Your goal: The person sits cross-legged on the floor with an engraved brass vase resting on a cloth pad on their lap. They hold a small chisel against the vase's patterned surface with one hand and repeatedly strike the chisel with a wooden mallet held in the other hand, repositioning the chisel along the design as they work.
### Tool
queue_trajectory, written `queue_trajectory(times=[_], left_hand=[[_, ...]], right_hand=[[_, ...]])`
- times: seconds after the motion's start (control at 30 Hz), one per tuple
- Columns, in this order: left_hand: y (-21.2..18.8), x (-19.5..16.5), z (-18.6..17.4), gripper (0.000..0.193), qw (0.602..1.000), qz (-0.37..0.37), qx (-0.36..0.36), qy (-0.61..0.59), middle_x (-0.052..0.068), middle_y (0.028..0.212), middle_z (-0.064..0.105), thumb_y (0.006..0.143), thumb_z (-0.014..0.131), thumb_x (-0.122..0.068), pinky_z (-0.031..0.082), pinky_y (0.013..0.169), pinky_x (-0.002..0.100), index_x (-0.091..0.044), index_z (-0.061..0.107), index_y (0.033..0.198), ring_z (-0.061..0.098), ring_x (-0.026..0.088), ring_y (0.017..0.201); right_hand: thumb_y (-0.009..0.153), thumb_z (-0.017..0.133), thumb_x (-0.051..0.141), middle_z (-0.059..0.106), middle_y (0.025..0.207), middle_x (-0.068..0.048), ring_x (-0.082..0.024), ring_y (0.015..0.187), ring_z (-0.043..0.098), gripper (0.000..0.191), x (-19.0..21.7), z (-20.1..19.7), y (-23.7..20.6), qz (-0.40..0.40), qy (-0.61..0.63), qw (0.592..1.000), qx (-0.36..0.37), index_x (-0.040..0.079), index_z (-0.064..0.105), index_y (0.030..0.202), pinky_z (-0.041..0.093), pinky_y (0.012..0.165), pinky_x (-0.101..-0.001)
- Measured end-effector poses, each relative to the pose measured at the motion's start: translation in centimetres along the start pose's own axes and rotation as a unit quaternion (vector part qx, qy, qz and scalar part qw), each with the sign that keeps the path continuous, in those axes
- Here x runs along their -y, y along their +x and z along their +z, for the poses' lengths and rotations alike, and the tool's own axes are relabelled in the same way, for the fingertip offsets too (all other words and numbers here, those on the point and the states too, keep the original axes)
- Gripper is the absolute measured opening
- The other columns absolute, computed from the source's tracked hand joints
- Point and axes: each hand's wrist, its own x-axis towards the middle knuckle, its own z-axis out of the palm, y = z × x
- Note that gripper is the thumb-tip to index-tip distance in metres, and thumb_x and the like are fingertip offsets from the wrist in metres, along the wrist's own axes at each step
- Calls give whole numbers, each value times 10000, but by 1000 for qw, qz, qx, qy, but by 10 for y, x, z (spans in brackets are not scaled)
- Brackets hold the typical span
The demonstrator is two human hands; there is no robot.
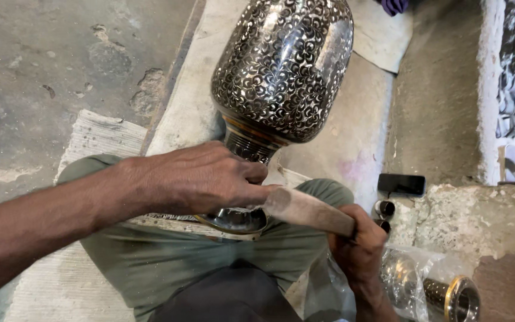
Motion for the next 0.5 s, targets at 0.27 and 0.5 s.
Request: queue_trajectory(times=[0.27, 0.5], left_hand=[[-6, 10, 15, 385, 1000, -7, 2, -31, 160, 1026, 742, 1022, 442, -83, 643, 484, 355, -265, 538, 1347, 726, 196, 632], [-8, 12, 19, 484, 996, -26, -33, -75, 190, 1169, 706, 957, 500, 30, 663, 522, 336, -184, 514, 1391, 755, 224, 715]], right_hand=[[808, 794, 26, 684, 775, -80, -184, 660, 682, 191, 17, -3, -9, 12, -55, 998, -5, 51, 654, 934, 534, 597, -306], [785, 816, 33, 685, 747, -62, -156, 651, 690, 235, -4, -4, -23, 84, -54, 994, 35, 42, 668, 967, 540, 608, -293]])
